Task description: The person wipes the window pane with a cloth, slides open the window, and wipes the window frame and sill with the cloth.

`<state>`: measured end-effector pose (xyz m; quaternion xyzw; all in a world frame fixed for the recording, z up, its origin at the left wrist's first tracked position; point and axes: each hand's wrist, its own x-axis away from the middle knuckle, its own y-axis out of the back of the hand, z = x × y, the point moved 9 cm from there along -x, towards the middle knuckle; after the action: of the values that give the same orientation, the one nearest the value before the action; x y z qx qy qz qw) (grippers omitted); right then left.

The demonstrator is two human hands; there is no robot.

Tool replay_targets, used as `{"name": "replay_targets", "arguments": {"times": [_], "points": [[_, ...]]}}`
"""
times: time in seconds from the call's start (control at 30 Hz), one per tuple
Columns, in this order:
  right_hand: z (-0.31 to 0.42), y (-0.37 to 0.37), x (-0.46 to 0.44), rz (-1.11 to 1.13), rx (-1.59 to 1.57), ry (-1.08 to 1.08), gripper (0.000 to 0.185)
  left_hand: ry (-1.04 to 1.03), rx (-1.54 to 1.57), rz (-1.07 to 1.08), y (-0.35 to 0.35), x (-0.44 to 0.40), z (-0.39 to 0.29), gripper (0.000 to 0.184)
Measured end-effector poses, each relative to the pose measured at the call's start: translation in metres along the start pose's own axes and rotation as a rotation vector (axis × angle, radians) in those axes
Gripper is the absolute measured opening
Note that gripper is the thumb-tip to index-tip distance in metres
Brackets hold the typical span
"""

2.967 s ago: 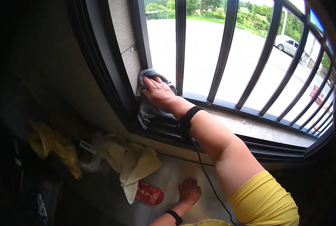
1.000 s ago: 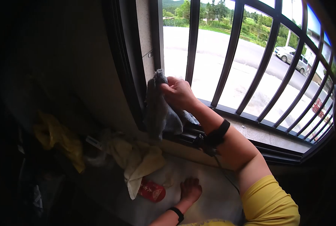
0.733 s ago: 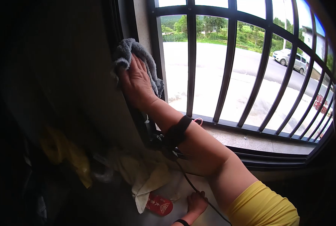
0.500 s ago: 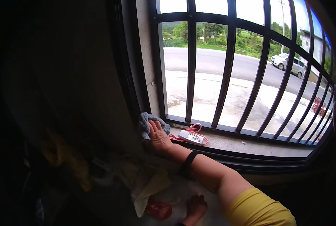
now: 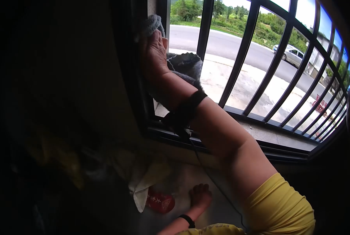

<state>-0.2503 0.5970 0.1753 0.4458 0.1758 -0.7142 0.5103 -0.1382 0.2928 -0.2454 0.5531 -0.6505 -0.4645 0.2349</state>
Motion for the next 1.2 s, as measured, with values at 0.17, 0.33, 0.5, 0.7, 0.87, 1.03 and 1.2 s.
{"name": "replay_targets", "arguments": {"times": [0.17, 0.33, 0.5, 0.7, 0.87, 1.03, 1.2], "points": [[-0.102, -0.027, 0.158, 0.407, 0.05, -0.204, 0.044, -0.029, -0.062, -0.082, 0.007, 0.004, -0.004, 0.019], [-0.077, 0.001, 0.146, 0.728, 0.413, -0.178, 0.032, -0.024, 0.032, -0.089, 0.003, 0.002, 0.001, 0.018], [-0.044, -0.012, 0.172, 0.992, 0.383, 0.192, 0.026, 0.006, -0.008, -0.059, 0.007, 0.003, 0.002, 0.017], [-0.033, -0.011, 0.212, 1.155, 0.539, 0.356, 0.027, -0.007, -0.003, -0.038, 0.012, 0.0, -0.002, 0.016], [-0.049, 0.038, 0.214, 1.202, 0.63, 0.34, 0.028, -0.016, 0.008, -0.079, 0.007, -0.001, 0.004, 0.015], [-0.065, 0.08, 0.213, 1.437, 0.799, 0.053, 0.034, -0.008, -0.008, -0.105, 0.009, 0.001, 0.001, 0.016], [-0.037, 0.019, 0.178, 0.981, 0.491, 0.099, 0.018, -0.005, -0.015, -0.055, 0.009, -0.001, 0.001, 0.017]]}}
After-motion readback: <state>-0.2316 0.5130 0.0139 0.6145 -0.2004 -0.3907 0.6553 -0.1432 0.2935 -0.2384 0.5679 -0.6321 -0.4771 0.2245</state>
